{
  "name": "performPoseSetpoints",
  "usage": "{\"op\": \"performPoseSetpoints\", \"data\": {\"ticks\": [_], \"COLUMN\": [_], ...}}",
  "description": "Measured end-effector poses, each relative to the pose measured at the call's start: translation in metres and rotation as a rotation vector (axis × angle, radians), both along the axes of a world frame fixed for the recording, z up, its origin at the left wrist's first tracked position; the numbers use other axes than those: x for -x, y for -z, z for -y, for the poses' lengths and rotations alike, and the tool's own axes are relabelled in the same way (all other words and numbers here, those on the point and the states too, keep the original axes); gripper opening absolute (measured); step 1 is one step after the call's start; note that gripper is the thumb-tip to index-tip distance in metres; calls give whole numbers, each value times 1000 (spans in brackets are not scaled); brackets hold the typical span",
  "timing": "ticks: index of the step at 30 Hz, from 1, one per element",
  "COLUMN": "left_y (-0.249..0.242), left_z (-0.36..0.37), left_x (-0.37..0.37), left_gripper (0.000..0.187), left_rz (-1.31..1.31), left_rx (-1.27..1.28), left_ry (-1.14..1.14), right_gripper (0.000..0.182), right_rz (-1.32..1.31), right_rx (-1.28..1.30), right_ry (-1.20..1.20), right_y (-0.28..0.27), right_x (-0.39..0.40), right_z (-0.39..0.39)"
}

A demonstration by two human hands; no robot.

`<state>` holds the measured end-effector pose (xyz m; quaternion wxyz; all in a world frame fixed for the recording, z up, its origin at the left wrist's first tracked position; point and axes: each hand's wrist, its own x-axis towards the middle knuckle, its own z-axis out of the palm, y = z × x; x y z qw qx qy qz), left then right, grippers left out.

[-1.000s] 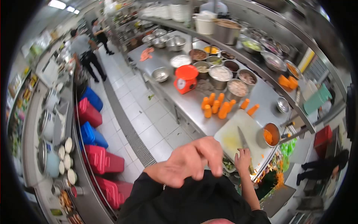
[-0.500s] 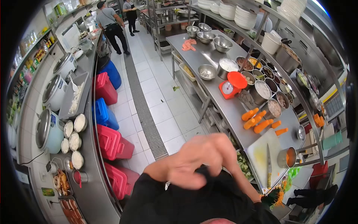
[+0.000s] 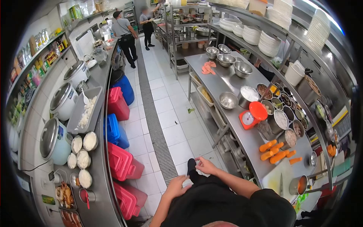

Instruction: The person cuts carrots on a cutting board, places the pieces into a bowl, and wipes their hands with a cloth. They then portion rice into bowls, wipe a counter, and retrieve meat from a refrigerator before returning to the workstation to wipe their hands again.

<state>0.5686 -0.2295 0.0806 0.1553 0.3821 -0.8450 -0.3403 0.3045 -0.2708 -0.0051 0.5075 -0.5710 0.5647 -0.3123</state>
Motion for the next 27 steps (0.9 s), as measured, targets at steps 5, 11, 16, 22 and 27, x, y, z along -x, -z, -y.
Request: {"op": "performPoseSetpoints", "data": {"ticks": [5,11,16,22,27], "left_y": [42,-25,-65,-37,-27], "left_z": [41,148,228,302,394], "left_x": [-33,-39,-39,-62,-99], "left_gripper": [53,56,55,48,44], "left_rz": [-95,-418,-492,-568,-526], "left_rx": [-765,-990,-862,-1005,-944], "left_ry": [-6,-42,209,129,257], "right_gripper": [59,69,65,49,34], "right_rz": [-649,-385,-448,-680,-645], "right_rx": [-91,-592,-884,-570,-804], "right_ry": [-518,-504,-429,-589,-471], "right_y": [116,136,133,165,181], "right_x": [58,82,77,71,52], "right_z": [57,122,207,283,298]}}
